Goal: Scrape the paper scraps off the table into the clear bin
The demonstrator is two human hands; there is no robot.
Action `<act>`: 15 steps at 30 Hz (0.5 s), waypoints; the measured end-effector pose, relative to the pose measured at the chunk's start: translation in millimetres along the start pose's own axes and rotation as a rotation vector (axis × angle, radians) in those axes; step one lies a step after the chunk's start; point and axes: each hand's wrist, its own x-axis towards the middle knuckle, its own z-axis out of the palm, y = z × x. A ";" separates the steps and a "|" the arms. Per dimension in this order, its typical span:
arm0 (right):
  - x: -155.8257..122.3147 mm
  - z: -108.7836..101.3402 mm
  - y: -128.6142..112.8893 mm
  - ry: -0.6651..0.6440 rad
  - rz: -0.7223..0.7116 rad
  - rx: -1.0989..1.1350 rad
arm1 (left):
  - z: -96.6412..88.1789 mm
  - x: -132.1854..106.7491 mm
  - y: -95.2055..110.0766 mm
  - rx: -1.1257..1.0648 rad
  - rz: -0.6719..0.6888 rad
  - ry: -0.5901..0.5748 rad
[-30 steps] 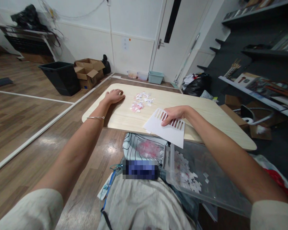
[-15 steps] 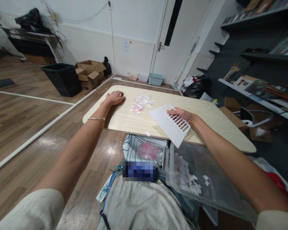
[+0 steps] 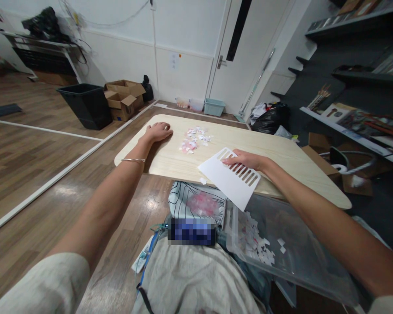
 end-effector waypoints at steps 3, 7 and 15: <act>2.5 -0.6 -0.2 -0.018 0.018 -0.010 | 0.1 0.3 -0.3 0.005 -0.002 -0.003; 10.7 -1.6 -7.1 -0.066 0.066 -0.031 | 0.3 0.9 -0.6 0.021 -0.021 -0.010; 9.4 5.4 -4.2 -0.080 0.026 -0.022 | 2.1 3.9 -3.4 -0.027 -0.031 0.013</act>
